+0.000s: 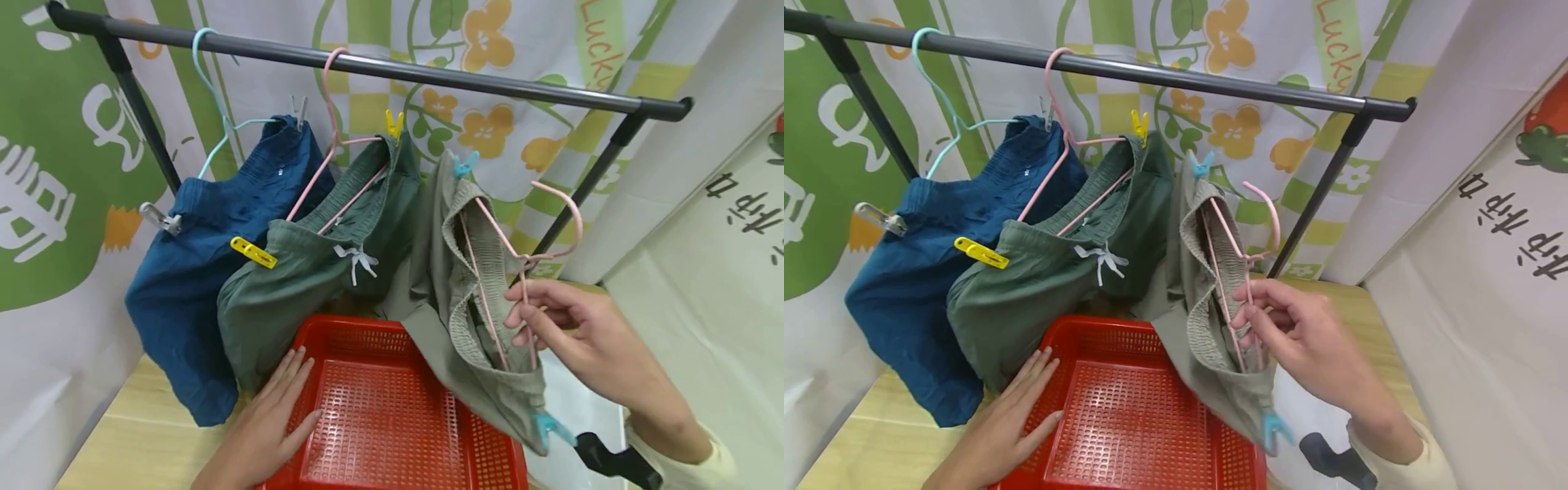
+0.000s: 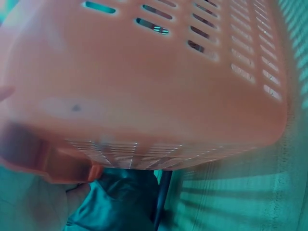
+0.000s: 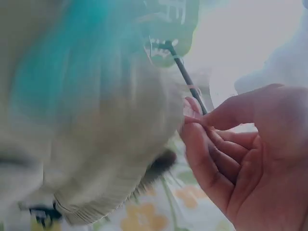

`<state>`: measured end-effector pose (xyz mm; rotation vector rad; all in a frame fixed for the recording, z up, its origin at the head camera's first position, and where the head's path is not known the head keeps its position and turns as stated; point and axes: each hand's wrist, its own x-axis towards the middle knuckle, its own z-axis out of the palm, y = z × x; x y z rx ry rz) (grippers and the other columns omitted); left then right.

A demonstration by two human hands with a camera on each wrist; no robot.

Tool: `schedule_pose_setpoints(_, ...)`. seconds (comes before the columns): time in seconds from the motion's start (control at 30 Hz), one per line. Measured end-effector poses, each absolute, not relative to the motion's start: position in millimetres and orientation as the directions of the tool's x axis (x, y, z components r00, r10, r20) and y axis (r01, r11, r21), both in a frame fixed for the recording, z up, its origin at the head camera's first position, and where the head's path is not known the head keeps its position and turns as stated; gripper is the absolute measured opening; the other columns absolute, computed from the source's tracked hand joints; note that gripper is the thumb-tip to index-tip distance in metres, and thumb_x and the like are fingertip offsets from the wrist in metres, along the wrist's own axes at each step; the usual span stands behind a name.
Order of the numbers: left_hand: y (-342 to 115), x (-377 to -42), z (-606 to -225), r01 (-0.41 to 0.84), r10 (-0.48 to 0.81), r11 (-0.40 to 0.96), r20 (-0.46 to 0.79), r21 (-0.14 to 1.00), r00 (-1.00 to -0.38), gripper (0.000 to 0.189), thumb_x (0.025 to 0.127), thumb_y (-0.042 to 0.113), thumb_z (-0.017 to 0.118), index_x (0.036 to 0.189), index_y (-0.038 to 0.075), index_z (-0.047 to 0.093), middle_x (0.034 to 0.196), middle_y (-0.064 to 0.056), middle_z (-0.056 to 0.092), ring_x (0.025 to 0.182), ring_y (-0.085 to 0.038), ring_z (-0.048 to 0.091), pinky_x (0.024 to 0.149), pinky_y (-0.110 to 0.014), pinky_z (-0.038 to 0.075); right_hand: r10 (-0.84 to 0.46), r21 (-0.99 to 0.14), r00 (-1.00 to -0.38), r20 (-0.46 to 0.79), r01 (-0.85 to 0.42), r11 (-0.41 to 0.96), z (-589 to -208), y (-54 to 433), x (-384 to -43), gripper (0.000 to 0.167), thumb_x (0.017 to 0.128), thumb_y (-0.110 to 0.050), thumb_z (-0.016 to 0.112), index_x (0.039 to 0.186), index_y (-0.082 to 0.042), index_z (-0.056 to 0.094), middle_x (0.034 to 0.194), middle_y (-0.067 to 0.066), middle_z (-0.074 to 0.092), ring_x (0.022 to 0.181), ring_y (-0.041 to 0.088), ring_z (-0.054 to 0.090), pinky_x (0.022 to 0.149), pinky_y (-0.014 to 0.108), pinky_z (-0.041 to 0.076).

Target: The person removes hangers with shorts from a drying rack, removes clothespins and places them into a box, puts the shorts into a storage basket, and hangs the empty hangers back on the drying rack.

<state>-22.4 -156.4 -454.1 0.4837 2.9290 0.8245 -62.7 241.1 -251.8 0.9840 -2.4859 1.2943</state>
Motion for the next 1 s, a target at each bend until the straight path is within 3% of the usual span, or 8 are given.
schedule_pose_setpoints(0.13,-157,-26,-451,0.285,0.315,0.808,0.031,0.516,-0.949,0.083,0.097,0.042,0.071,0.163,0.01,0.032,0.169,-0.005,0.021,0.154,-0.029,0.018,0.11,-0.056,0.038,-0.489,-0.473,-0.754,0.438,-0.656,0.588,-240,260,-60,0.041,0.094,0.018,0.059,0.127,-0.004,0.068,0.094,-0.005,0.073,0.075,0.009,0.071,0.062,0.019,0.055)
schedule_pose_setpoints(0.3,-158,-30,-449,0.311,0.319,0.81,0.071,0.497,-0.945,0.083,0.097,0.041,0.072,0.162,0.009,0.032,0.168,-0.008,0.023,0.154,-0.031,0.02,0.111,-0.056,0.037,-0.486,-0.237,-0.718,0.499,-0.652,0.72,-239,272,-63,0.046,0.085,0.018,0.069,0.123,-0.006,0.073,0.095,-0.007,0.075,0.081,0.003,0.068,0.068,0.012,0.05)
schedule_pose_setpoints(0.47,-158,-28,-451,0.335,0.319,0.799,0.119,0.499,-0.94,0.079,0.1,0.043,0.067,0.162,0.01,0.032,0.167,-0.009,0.027,0.153,-0.03,0.022,0.114,-0.055,0.034,-0.472,-0.215,-0.696,0.541,-0.657,0.722,-246,275,-62,0.044,0.08,0.021,0.071,0.114,-0.007,0.075,0.097,-0.006,0.075,0.09,-0.004,0.065,0.079,0.008,0.048)
schedule_pose_setpoints(0.6,-158,-25,-449,0.364,0.293,0.774,0.216,0.517,-0.931,0.076,0.1,0.042,0.067,0.163,0.015,0.032,0.167,-0.006,0.029,0.152,-0.026,0.027,0.116,-0.048,0.034,-0.495,-0.201,-0.644,0.583,-0.705,0.68,-250,272,-60,0.041,0.081,0.023,0.061,0.108,-0.005,0.073,0.093,-0.007,0.072,0.088,-0.007,0.062,0.082,0.007,0.047)
schedule_pose_setpoints(0.73,-156,-21,-435,0.428,0.24,0.697,0.375,0.576,-0.896,0.078,0.097,0.026,0.074,0.163,0.02,0.032,0.164,-0.003,0.034,0.147,-0.022,0.037,0.117,-0.025,0.027,-0.526,-0.169,-0.595,0.608,-0.744,0.646,-249,267,-57,0.022,0.099,0.002,0.05,0.104,-0.006,0.07,0.088,-0.01,0.064,0.078,-0.001,0.056,0.073,0.01,0.047)
schedule_pose_setpoints(0.8,-156,-20,-425,0.46,0.218,0.657,0.433,0.598,-0.875,0.08,0.095,0.018,0.076,0.162,0.019,0.033,0.163,-0.002,0.036,0.146,-0.021,0.039,0.115,-0.016,0.022,-0.534,-0.162,-0.588,0.607,-0.75,0.641,-247,265,-55,0.026,0.108,-0.014,0.043,0.103,-0.007,0.068,0.087,-0.011,0.061,0.076,-0.001,0.053,0.07,0.012,0.046)
schedule_pose_setpoints(0.93,-158,-17,-404,0.508,0.189,0.598,0.507,0.62,-0.841,0.078,0.094,0.004,0.072,0.161,0.013,0.034,0.163,-0.004,0.038,0.146,-0.019,0.038,0.114,-0.019,0.027,-0.554,-0.138,-0.561,0.615,-0.768,0.626,-243,263,-54,0.041,0.112,-0.032,0.039,0.102,-0.006,0.069,0.086,-0.011,0.062,0.076,-0.004,0.053,0.071,0.012,0.046)
schedule_pose_setpoints(1.0,-158,-17,-394,0.547,0.179,0.558,0.553,0.625,-0.814,0.077,0.093,-0.001,0.07,0.16,0.01,0.035,0.162,-0.007,0.039,0.146,-0.021,0.039,0.114,-0.021,0.03,-0.567,-0.124,-0.531,0.63,-0.789,0.601,-243,262,-54,0.04,0.112,-0.032,0.04,0.101,-0.007,0.069,0.087,-0.011,0.063,0.077,-0.004,0.053,0.071,0.012,0.046)
